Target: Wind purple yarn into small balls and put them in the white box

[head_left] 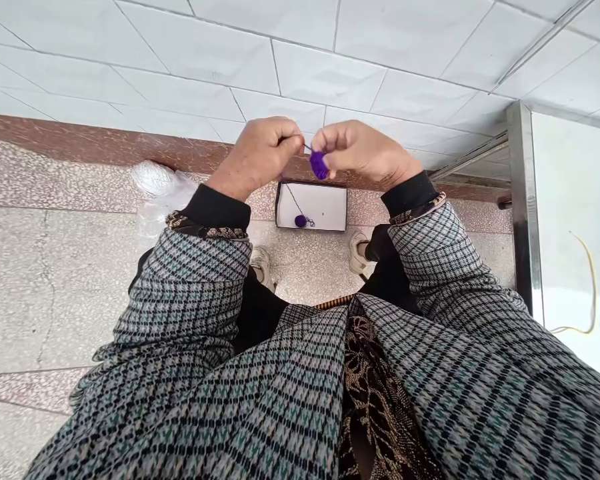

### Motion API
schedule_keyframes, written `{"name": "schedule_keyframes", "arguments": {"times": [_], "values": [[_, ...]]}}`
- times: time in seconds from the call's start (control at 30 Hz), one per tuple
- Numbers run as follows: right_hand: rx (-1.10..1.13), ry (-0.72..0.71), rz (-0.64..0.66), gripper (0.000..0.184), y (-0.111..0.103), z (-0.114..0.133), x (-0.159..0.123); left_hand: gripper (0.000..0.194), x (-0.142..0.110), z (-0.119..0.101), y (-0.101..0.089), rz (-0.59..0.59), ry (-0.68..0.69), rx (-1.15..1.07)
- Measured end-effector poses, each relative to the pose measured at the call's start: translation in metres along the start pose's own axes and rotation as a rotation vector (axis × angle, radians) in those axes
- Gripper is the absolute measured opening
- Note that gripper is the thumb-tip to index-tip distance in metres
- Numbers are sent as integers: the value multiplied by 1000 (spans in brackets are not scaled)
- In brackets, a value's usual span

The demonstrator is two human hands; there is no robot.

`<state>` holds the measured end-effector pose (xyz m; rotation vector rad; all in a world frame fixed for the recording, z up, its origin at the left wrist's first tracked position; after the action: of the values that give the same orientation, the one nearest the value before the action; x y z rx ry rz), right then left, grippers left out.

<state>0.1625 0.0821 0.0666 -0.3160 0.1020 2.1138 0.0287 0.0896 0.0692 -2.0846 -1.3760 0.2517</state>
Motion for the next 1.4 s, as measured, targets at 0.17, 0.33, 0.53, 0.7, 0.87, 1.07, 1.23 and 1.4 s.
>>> {"name": "schedule_keyframes", "arguments": {"times": [0.17, 0.33, 0.53, 0.7, 0.87, 1.07, 1.23, 1.4], "values": [[198, -195, -333, 29, -23, 15, 4, 20, -6, -4, 34, 270, -8, -59], [-219, -51, -174, 31, -16, -4, 8, 20, -5, -9, 8, 100, -11, -32], [136, -97, -132, 27, -4, 3, 7, 22, 0, 8, 10, 55, -104, 26], [-68, -108, -401, 28, -32, -5, 12, 20, -6, -7, 29, 206, -27, -16], [-43, -8, -119, 24, -13, -2, 2, 22, -1, 4, -2, -14, -90, 38], [98, -170, -361, 29, -30, 11, 4, 18, -9, -14, 37, 328, -2, -106], [-232, 39, -99, 26, -11, -5, 3, 25, -3, -9, 7, 63, -100, -67], [291, -206, -217, 11, -20, 12, 0, 24, -2, -1, 21, 147, -127, -74]]}}
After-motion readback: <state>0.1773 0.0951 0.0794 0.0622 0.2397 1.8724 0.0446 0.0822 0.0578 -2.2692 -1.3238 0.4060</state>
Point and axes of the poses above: each hand's wrist, its own x-axis towards the middle knuckle, its own y-axis out of the palm, z = x × y, the point moved 8 cm from there along x, towards the middle knuckle
